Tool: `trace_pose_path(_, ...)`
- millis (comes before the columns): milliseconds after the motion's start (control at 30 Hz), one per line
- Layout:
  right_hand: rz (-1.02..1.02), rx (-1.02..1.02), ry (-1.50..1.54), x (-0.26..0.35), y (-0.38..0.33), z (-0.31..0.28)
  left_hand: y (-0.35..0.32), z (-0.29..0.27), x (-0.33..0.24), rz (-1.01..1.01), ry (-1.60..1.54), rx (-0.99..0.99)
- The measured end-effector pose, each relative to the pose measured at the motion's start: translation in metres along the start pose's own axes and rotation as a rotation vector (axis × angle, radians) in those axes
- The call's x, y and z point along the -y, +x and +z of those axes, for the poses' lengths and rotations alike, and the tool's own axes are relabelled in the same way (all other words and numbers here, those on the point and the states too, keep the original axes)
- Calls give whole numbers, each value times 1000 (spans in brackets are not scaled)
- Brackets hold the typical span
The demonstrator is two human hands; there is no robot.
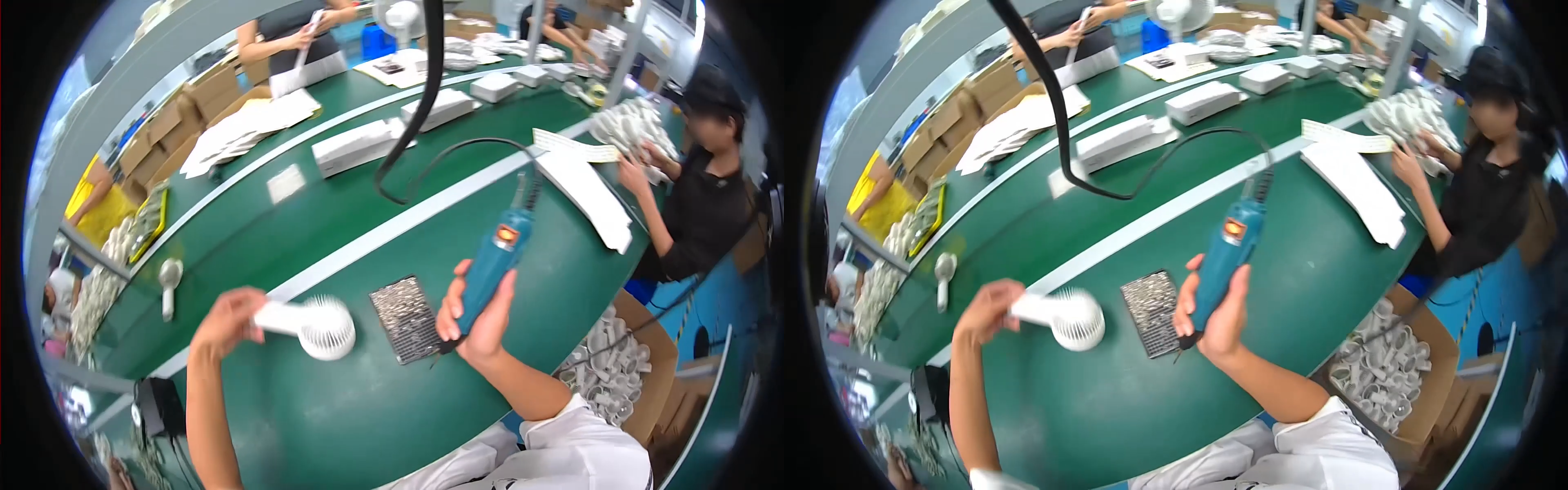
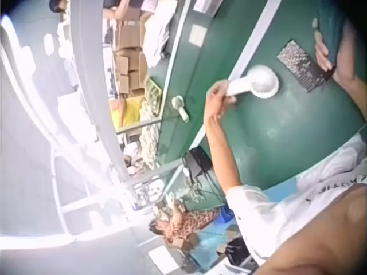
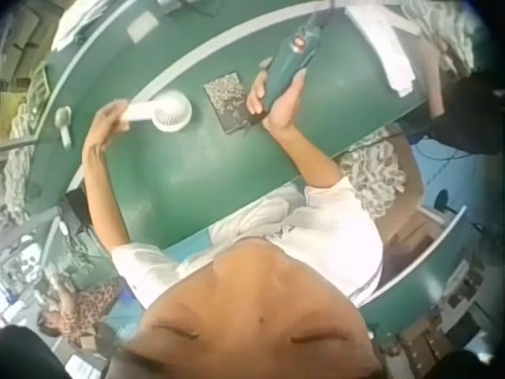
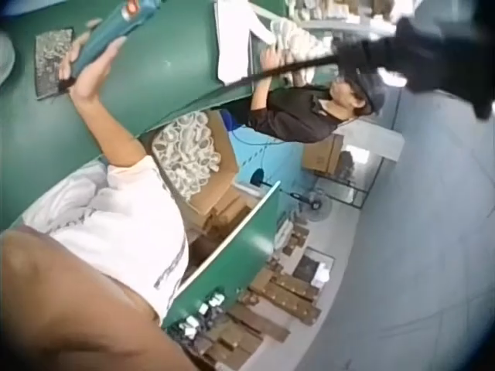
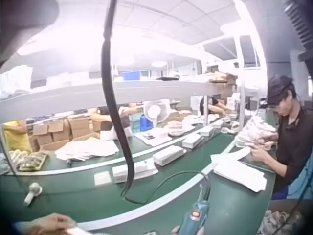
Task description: Assemble a handheld electric fan using an electric screwdriver on a production line.
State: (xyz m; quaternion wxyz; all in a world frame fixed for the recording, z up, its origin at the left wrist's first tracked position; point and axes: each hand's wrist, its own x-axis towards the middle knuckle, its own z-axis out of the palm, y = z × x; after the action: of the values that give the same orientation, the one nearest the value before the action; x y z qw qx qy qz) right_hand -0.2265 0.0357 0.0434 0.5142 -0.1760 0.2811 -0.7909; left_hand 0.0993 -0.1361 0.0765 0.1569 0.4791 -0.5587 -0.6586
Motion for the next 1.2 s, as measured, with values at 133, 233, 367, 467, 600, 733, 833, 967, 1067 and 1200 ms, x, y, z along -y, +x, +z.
trace_pose_path(133,-7,-87,21,4,0,4,95,-23,1,358,-248,-167)
trace_pose_path(233,-33,-43,0,-6,10,2,183,-2,-11,276,-363,-480)
trace_pose_path(367,-61,-117,-112,-14,7,7,182,-5,-15,742,1007,-1248)
trace_pose_path(467,-106,-138,-114,-1,5,0,139,-65,-19,260,1128,-1282)
trace_pose_path(600,-37,-190,-67,4,8,-18,93,-141,48,25,931,-1353)
trace_pose_path(733,64,-64,12,-10,9,-18,3,-337,189,153,937,-1204)
trace_pose_path(833,-26,-109,-63,-3,4,-19,14,-258,116,320,888,-807)
trace_pose_path(967,-62,-59,-4,-3,12,-11,-54,-145,70,415,859,-479)
trace_pose_path(1067,-165,-37,-72,3,14,4,-65,-25,31,549,962,-187)
trace_pose_path(1200,-293,78,-120,2,17,-7,-36,62,32,659,1017,180)
